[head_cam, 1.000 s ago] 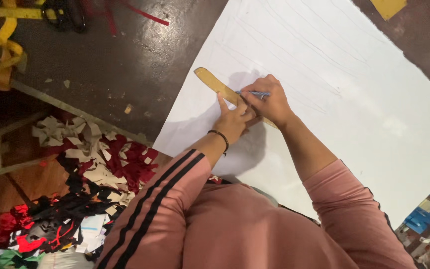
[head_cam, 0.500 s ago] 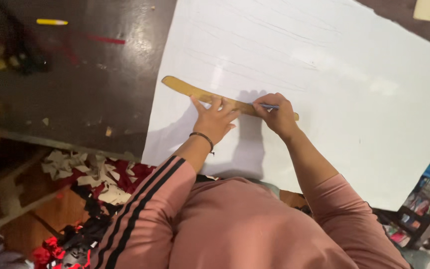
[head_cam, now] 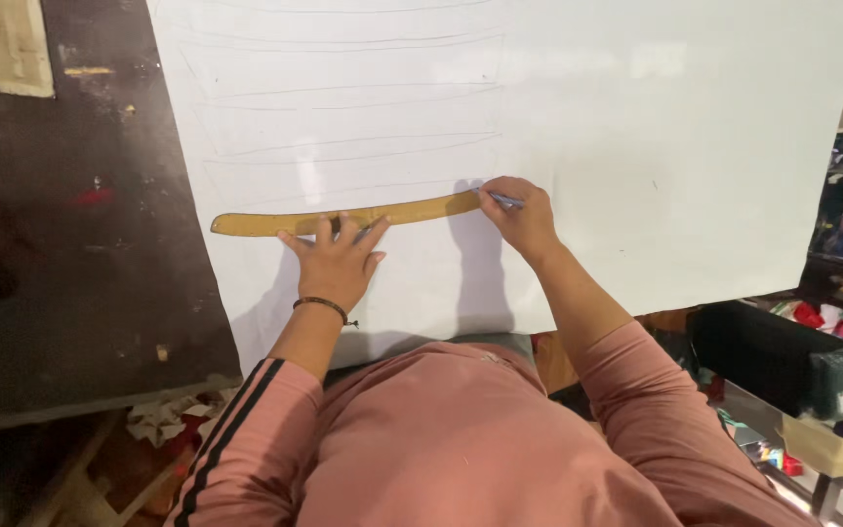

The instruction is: The person uses a curved wooden ruler and a pen to draw a series of parallel curved lines on a large white sheet of paper. They repeatedly reposition the ruler to create a consistent pattern across the surface.

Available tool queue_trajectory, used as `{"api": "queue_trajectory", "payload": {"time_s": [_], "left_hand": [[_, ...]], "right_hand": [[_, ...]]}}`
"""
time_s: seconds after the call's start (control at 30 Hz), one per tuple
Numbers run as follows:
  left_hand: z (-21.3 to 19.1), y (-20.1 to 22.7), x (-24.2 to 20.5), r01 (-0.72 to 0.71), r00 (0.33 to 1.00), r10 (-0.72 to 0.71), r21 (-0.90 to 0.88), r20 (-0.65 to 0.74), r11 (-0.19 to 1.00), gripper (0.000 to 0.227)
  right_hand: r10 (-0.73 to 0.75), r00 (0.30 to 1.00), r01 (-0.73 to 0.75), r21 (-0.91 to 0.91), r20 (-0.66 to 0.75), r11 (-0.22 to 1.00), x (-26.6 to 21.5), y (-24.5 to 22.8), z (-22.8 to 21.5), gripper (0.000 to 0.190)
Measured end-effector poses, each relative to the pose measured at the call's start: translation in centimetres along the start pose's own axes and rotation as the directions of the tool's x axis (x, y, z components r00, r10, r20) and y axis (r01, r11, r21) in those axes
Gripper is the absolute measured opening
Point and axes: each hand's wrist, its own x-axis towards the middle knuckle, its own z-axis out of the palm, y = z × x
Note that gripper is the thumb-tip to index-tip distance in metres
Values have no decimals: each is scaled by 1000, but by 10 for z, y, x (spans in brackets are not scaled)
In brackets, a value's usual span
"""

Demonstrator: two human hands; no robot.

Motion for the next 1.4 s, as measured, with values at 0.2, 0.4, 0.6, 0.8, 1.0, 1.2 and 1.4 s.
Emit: {"api": "queue_trajectory", "payload": {"time_s": [0.2, 0.4, 0.6, 0.8, 1.0, 1.2, 1.4], "left_hand": [[-8, 1, 3, 18, 990, -20, 14, 140, 1000, 54], [-4, 1, 3, 18, 993, -18, 8, 120, 1000, 54], [-1, 1, 0, 8, 999, -9, 27, 45, 1000, 53], [0, 1, 1, 15, 999, -15, 11, 38, 1000, 52], [6, 0, 1, 8, 1000, -8, 9, -2, 1000, 52], [11, 0, 1, 11, 999, -10, 16, -33, 1000, 53], [14, -1, 2, 7, 1000, -7, 5, -22, 1000, 55]], "right_hand": [[63, 997, -63, -1, -46, 998, -1, 9, -9, 6], [91, 991, -91, 10, -97, 996, 0, 28, -4, 7], [94, 989, -90, 36, -117, 995, -1, 25, -9, 8], [9, 989, -10, -10, -150, 1000, -2, 30, -10, 5], [-84, 982, 85, -2, -168, 996, -4, 31, -13, 5], [-130, 979, 128, -23, -159, 992, -8, 30, -18, 6], [-213, 964, 197, -108, -160, 974, -11, 46, -18, 11]]}}
